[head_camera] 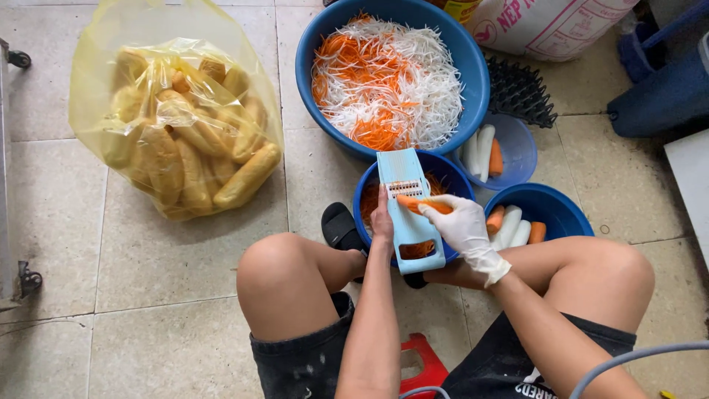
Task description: Shredding carrots and radishes using a manual grater into a bowl.
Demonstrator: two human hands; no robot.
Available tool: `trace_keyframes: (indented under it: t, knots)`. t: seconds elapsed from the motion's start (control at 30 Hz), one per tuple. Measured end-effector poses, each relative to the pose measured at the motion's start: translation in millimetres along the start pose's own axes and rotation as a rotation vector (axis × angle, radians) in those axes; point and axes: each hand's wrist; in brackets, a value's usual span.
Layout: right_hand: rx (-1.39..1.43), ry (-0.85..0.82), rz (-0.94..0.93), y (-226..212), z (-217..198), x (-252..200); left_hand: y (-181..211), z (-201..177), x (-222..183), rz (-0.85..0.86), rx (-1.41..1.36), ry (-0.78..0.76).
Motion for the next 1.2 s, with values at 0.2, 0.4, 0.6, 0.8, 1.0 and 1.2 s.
trace_keyframes:
  t: [0.2, 0.4, 0.6, 0.8, 1.0, 1.2]
  knots:
    - [-0.445, -0.151, -0.269, 11.2, 25.4, -37.4, -1.1, 0.4, -2.5, 0.029, -0.032, -0.043]
    - [-0.528, -0.06, -0.35, 13.4, 43.2, -26.9, -9.8, -1.1, 9.2, 0.001, -0.082, -0.021]
    - [-0.529, -0.122, -0.275, 20.4, 44.1, -36.6, 4.1, 5.5, -8.0, -0.009, -0.014, 0.001]
    - [-0.529, -0.083, -0.276, 22.0, 67.5, 87.2, -0.1, 1.9, -1.7, 0.03, 0.124, 0.104]
    - [-0.476, -0.199, -0.247, 20.5, 35.1, -28.5, 8.0, 5.0, -12.8, 0.014, 0.03, 0.009]
    - [-0.536, 0.001, -0.24, 26.7, 80.7, 108.3, 5.0, 4.9, -10.9, -0.001, 0.111, 0.103]
Point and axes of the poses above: each hand's wrist, its own x-axis towards the middle knuckle, its own z-axis out of the palm, y = z × x, and after that the axes turned 6 degrees about -z, right-handed
